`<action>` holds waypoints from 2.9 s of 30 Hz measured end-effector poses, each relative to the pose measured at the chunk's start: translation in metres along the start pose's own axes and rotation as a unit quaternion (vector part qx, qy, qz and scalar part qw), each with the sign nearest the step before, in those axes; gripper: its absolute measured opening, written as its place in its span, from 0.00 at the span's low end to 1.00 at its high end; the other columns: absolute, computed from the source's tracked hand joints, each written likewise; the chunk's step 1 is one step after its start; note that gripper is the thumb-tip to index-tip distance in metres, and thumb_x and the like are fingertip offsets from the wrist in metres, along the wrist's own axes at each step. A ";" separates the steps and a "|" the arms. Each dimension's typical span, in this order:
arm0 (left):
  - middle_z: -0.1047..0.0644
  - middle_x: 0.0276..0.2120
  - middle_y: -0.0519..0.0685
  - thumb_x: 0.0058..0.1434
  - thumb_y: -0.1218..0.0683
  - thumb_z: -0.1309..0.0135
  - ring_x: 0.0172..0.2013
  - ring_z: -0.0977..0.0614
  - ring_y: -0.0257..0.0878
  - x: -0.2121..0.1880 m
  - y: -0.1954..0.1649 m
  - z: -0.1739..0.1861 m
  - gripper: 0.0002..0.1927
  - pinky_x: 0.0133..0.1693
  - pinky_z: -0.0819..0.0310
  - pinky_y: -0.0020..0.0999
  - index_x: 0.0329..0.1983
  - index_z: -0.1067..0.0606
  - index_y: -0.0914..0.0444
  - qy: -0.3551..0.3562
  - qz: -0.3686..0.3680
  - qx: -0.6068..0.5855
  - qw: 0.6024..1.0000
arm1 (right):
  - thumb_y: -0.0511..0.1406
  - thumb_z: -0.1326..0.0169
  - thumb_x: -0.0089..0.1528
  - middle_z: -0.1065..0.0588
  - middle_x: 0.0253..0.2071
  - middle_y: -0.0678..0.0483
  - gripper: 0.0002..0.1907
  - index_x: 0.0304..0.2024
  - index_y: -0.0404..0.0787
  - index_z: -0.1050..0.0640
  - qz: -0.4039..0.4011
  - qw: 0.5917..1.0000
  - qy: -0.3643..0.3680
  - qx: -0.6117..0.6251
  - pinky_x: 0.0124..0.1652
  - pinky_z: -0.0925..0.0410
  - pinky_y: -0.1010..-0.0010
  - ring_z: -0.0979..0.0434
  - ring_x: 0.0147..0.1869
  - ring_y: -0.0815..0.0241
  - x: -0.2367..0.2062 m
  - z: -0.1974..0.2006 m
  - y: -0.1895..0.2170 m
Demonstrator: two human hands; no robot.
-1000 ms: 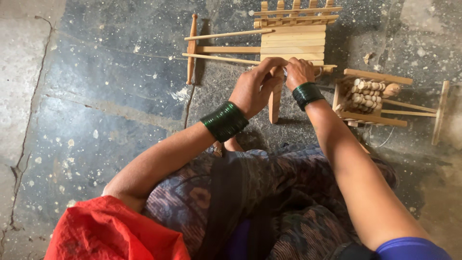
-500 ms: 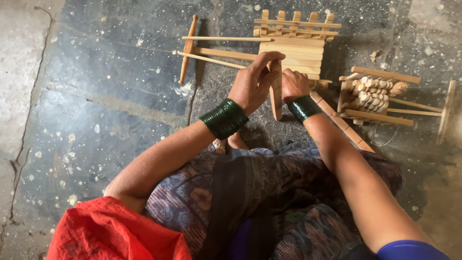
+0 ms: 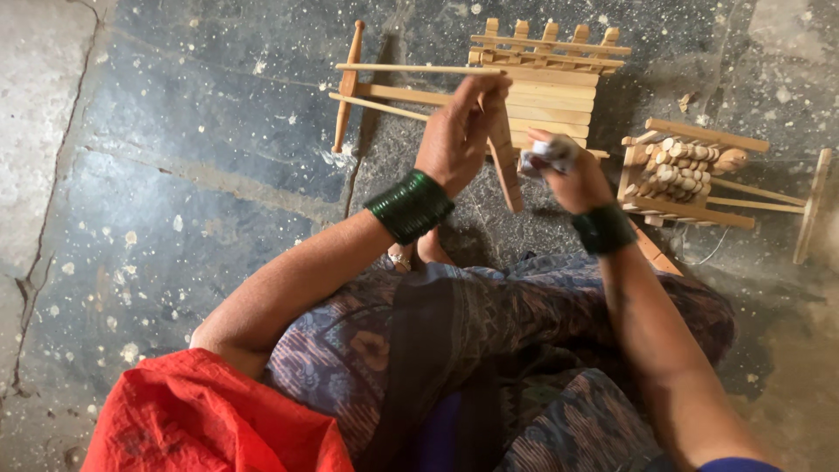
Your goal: The person sits on the floor wiping small wooden toy parts, including a toy loom frame and a toy cart with wooden figures, using a white cloth. They turn the pieces over, lift and reposition them, and wipe different sides and surfaces of each item.
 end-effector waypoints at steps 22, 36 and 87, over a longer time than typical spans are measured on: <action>0.32 0.65 0.62 0.64 0.52 0.47 0.55 0.19 0.52 -0.025 0.069 -0.035 0.31 0.54 0.20 0.43 0.69 0.39 0.62 0.187 0.165 -0.012 0.968 | 0.24 0.39 0.62 0.21 0.47 0.51 0.18 0.50 0.50 0.17 0.193 0.899 -0.183 -0.349 0.47 0.28 0.63 0.24 0.49 0.53 0.074 0.096 0.010; 0.19 0.52 0.49 0.67 0.46 0.52 0.53 0.17 0.43 -0.076 0.092 -0.065 0.20 0.57 0.26 0.39 0.58 0.25 0.56 0.391 0.107 0.097 0.909 | 0.25 0.46 0.62 0.24 0.44 0.52 0.20 0.50 0.53 0.16 0.172 0.900 -0.159 -0.367 0.50 0.32 0.55 0.27 0.50 0.46 0.119 0.052 0.014; 0.19 0.51 0.49 0.64 0.43 0.50 0.54 0.19 0.43 -0.086 0.124 -0.083 0.21 0.57 0.28 0.41 0.57 0.24 0.55 0.446 0.150 0.133 0.872 | 0.27 0.48 0.63 0.20 0.42 0.56 0.15 0.47 0.52 0.20 0.188 0.890 -0.068 -0.410 0.33 0.27 0.61 0.20 0.40 0.55 0.071 -0.014 -0.002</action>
Point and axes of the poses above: each hand's wrist, its own x-axis towards the middle knuckle, its own z-axis out of the back of the hand, y = z × x, the point moved 9 cm from there along x, towards the middle knuckle
